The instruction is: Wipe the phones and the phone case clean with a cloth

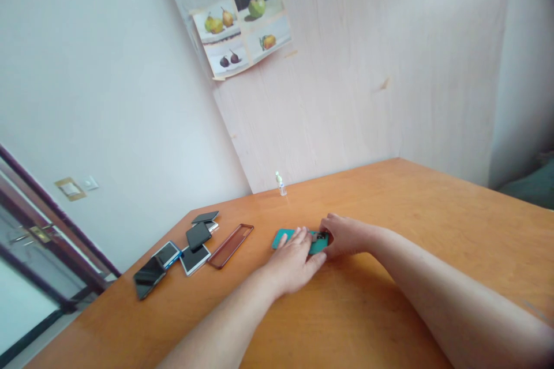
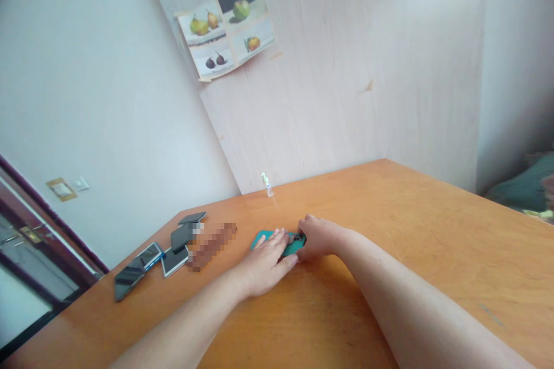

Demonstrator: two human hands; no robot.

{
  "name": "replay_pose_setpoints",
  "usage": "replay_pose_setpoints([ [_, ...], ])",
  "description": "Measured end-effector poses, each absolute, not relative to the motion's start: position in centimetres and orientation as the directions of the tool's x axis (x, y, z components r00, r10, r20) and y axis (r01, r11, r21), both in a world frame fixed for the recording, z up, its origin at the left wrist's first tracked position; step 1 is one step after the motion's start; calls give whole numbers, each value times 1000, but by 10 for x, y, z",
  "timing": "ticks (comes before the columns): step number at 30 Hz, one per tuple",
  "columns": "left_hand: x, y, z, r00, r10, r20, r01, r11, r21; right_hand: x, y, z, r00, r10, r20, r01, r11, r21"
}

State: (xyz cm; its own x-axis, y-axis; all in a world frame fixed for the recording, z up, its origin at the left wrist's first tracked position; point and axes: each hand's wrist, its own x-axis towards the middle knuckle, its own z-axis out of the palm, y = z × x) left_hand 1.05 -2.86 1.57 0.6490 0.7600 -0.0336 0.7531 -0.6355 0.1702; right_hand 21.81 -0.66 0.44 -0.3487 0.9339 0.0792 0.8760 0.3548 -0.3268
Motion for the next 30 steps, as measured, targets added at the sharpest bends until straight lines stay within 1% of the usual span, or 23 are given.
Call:
replay_pose_setpoints([
  [2, 19, -40, 18, 743, 669, -38, 661, -723, 203, 218, -7, 3, -346, 934, 91, 877, 357, -321],
  [4, 19, -42, 19, 760, 649, -38, 642, -740, 198, 218, -7, 2, -341, 936, 91, 880, 352, -320],
  [6, 12, -33, 19, 711, 703, -32, 697, -698, 164, 218, -6, 3, -342, 936, 83, 878, 350, -327],
  [9, -4, -13, 16, 561, 827, -37, 824, -553, 122, 219, -5, 5, -329, 943, 50, 882, 326, -341],
  [11, -9, -5, 16, 497, 866, -56, 865, -489, 113, 219, -5, 6, -315, 948, 35, 886, 308, -346],
  [12, -8, -4, 16, 494, 867, -64, 867, -485, 117, 219, -5, 6, -314, 949, 35, 887, 306, -347],
  [14, 0, -9, 17, 544, 836, -75, 836, -531, 142, 218, -5, 6, -330, 943, 49, 879, 326, -348],
  [17, 22, -25, 21, 681, 728, -85, 727, -656, 204, 218, -6, 4, -359, 930, 83, 869, 366, -334],
  [20, 35, -35, 25, 749, 660, -61, 654, -721, 230, 218, -6, 2, -344, 934, 92, 877, 355, -323],
  [23, 28, -30, 25, 713, 698, -61, 694, -692, 197, 217, -6, 2, -323, 942, 91, 884, 334, -326],
  [27, 8, -15, 22, 599, 798, -68, 796, -583, 163, 215, -7, 5, -272, 960, 60, 903, 276, -330],
  [30, 8, -15, 23, 594, 800, -81, 799, -576, 172, 214, -8, 6, -254, 966, 48, 910, 255, -326],
])
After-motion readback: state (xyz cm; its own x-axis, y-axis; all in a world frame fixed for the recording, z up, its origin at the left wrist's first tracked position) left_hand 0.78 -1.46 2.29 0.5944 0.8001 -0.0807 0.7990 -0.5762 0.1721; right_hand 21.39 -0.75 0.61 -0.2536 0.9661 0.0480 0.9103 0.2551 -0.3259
